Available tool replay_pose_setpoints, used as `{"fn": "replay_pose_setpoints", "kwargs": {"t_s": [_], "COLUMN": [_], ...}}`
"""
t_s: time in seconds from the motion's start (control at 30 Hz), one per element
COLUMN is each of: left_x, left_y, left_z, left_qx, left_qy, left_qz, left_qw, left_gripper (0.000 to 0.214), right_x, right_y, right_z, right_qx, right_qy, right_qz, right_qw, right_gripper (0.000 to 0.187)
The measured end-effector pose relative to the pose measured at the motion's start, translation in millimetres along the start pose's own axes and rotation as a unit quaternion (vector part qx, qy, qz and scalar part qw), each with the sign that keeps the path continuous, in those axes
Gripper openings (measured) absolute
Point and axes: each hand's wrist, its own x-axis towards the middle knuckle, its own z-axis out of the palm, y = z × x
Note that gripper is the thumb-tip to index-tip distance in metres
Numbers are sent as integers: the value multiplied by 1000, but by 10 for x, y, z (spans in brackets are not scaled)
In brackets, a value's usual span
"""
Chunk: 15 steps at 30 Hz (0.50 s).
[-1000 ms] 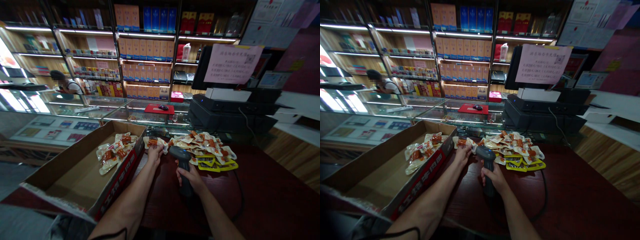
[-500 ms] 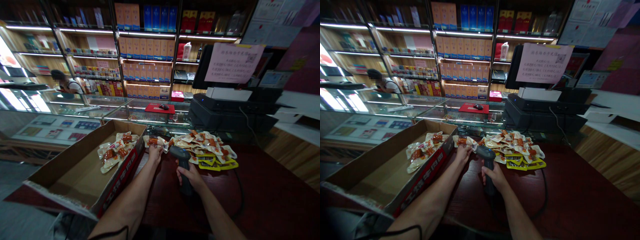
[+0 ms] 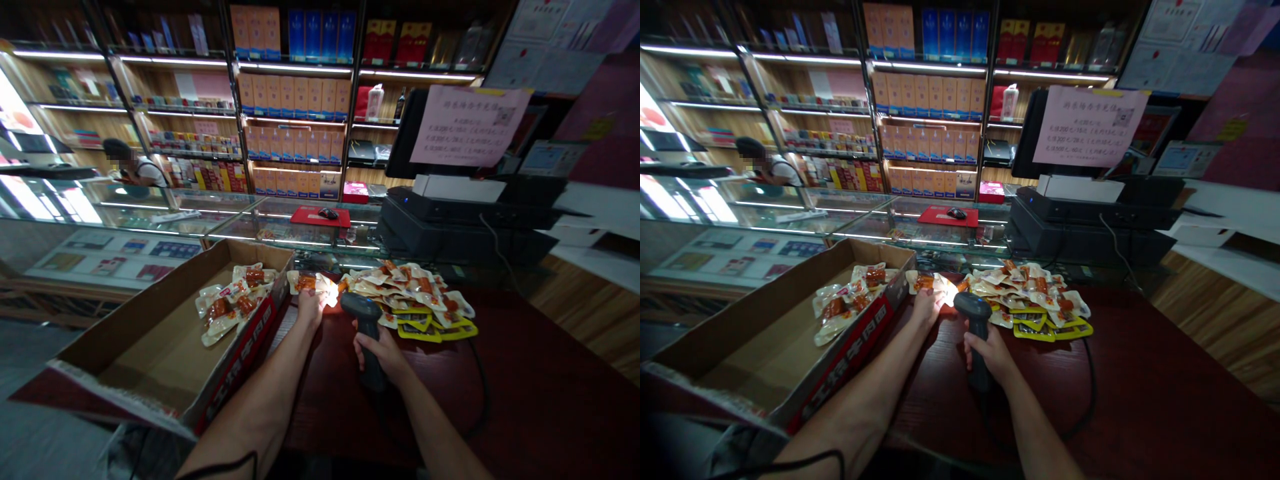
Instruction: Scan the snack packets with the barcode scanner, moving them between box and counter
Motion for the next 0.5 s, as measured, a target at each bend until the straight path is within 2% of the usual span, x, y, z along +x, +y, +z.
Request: {"fn": "replay_pose_setpoints", "kwargs": {"t_s": [0.1, 0.23, 0.5], "left_x": [-33, -109, -157], "left_y": [12, 129, 690], "left_z": [22, 111, 384], "left_qx": [-7, -23, -146], "left_qy": [25, 25, 85], "left_qz": [-7, 0, 99], "left_qw": [1000, 999, 981], "left_gripper": [38, 38, 26], "right_x": [-8, -7, 10], "right_y": [-2, -37, -254], "right_z": [-4, 13, 146], "right_qx": [4, 10, -31], "right_qy": [6, 11, 17], "right_qz": [0, -8, -6], "right_qw": [1000, 1000, 999], "right_gripper": [48, 52, 49]}}
